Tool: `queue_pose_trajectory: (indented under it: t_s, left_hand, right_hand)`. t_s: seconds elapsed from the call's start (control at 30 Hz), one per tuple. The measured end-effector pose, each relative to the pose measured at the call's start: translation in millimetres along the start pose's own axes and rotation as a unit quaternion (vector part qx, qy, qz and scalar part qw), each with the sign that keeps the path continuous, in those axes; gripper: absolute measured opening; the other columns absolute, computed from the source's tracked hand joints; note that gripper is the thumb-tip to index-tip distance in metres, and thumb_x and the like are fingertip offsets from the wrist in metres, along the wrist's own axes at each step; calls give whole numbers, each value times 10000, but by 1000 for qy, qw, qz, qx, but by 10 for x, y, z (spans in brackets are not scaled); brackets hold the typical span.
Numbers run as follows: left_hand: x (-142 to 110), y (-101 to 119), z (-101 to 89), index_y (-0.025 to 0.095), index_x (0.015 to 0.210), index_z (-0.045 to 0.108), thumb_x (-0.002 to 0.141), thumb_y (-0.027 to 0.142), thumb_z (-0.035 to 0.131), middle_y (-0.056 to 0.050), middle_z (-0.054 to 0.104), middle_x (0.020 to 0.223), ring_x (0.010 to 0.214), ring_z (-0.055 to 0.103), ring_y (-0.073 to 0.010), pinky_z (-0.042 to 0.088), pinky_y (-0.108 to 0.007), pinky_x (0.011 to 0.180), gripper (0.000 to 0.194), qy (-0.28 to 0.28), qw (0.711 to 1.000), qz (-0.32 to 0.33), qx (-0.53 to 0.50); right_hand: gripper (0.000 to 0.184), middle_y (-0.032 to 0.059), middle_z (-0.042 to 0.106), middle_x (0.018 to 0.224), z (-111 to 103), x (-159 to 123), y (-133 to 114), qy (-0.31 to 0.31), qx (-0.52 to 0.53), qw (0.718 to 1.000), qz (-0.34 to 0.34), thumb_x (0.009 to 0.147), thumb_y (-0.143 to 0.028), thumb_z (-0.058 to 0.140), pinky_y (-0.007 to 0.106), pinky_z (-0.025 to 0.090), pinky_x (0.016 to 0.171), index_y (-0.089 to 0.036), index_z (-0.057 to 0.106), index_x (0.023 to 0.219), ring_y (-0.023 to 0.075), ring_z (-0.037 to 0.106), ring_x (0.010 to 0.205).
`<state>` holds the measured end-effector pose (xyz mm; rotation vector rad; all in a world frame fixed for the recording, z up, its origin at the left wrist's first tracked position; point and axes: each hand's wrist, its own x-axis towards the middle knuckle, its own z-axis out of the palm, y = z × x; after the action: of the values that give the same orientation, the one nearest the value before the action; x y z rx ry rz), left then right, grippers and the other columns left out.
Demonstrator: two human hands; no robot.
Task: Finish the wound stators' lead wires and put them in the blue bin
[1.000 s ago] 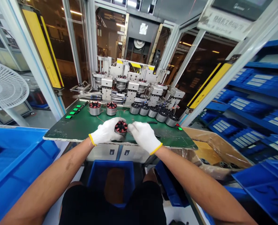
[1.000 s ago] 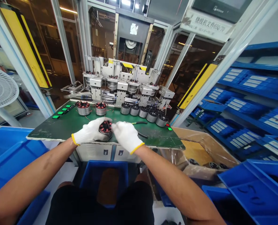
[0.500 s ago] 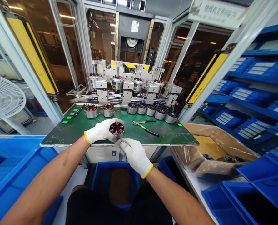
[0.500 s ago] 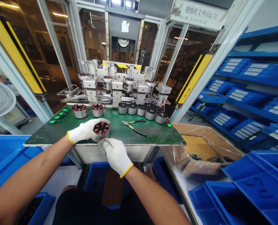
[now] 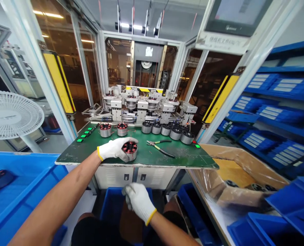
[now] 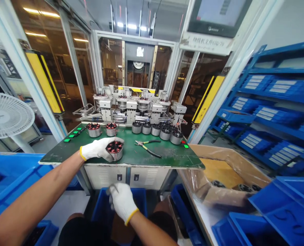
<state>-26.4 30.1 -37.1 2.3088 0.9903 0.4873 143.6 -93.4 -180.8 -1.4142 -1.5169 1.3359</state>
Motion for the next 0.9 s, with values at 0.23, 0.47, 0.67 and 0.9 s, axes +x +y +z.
queue_pose_trajectory:
  t_s: [0.23,0.47,0.67,0.9]
  left_hand:
    - [-248,298,166,361,1315,444,631,619,626,-36,515,1341,1166,525,-316,441,-428,925,754,153,968,-157,125]
    - [-53,307,486,356,1272,489,620,639,639,-93,584,1189,1061,579,-342,472,-443,815,727,196,956,-187,110]
    - [-38,208,457,317,1231,531,609,555,681,-86,616,1109,1006,602,-327,482,-394,775,683,196,957,-178,120]
    - [-67,110,370,330,1248,512,649,525,662,-38,586,1210,1100,563,-286,449,-400,912,647,157,981,-98,62]
  right_hand:
    - [309,33,674,803,-1044,-363,-845,294,-207,907,-220,912,-417,407,330,509,671,-249,648,1009,204,620,659]
    - [322,107,661,1003,-1021,501,-1423,64,-604,759,-234,894,-178,426,345,480,787,-172,593,1169,236,623,902]
    - [294,169,622,897,-915,364,-1611,101,-721,617,-300,922,-156,310,383,451,655,-132,596,986,302,614,844]
    - [198,89,621,751,-853,239,-1191,77,-717,652,-234,843,-108,413,352,440,585,-170,572,941,288,625,692]
